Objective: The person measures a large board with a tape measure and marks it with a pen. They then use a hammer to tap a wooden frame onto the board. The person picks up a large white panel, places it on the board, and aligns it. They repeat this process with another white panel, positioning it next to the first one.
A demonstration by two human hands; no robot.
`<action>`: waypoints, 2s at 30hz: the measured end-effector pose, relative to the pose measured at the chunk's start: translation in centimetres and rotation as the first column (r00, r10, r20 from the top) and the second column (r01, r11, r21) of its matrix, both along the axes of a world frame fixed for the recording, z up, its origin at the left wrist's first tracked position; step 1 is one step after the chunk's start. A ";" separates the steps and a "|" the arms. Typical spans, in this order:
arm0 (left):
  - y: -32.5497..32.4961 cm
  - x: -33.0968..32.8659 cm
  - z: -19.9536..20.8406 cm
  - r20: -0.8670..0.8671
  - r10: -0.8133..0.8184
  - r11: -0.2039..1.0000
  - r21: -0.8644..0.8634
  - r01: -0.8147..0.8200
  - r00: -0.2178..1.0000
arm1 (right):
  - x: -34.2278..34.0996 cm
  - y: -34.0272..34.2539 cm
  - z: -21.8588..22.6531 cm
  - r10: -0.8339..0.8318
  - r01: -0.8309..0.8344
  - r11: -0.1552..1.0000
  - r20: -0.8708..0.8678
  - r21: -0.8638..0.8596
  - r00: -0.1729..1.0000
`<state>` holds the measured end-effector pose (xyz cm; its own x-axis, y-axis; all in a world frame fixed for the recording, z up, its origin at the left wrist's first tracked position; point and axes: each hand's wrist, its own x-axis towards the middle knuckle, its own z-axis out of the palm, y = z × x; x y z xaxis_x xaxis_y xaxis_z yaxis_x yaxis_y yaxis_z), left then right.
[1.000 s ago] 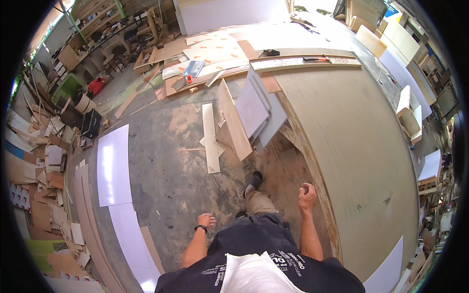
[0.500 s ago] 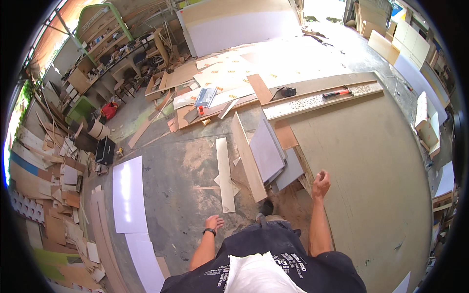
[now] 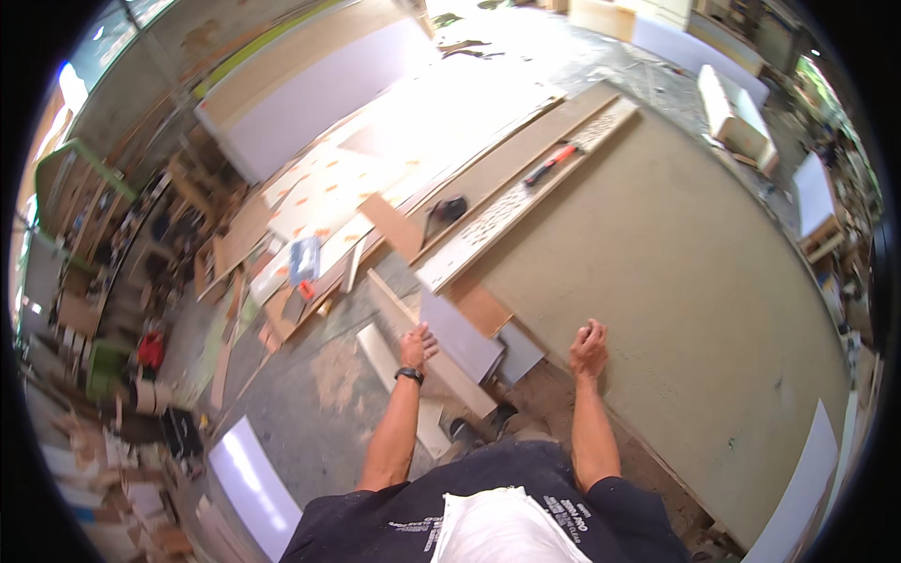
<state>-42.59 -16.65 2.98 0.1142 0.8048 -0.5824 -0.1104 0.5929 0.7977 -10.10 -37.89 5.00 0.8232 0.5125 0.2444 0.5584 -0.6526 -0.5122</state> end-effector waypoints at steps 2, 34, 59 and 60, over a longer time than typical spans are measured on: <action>4.7 4.5 1.5 -0.072 -0.040 0.999 0.027 0.043 0.997 | 0.3 0.1 0.5 -0.013 0.013 1.000 -0.052 -0.003 0.999; 10.3 13.3 2.4 -0.312 0.209 0.968 0.203 -0.150 0.927 | 28.1 46.3 3.6 -0.235 0.182 0.971 -0.486 -0.154 0.842; 12.0 12.7 2.8 -0.256 0.189 0.982 0.044 -0.184 0.948 | -10.5 9.5 4.6 0.211 -0.202 0.977 -0.472 0.069 0.856; 12.2 12.3 2.2 -0.251 0.213 0.977 0.073 -0.201 0.944 | -11.0 9.8 4.5 0.248 -0.175 0.966 -0.497 0.189 0.832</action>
<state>-30.32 -4.44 5.17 -0.2057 0.8214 -0.5320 -0.0155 0.5408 0.8410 -21.09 -28.11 9.52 0.7237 0.6820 -0.1055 0.3086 -0.4566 -0.8344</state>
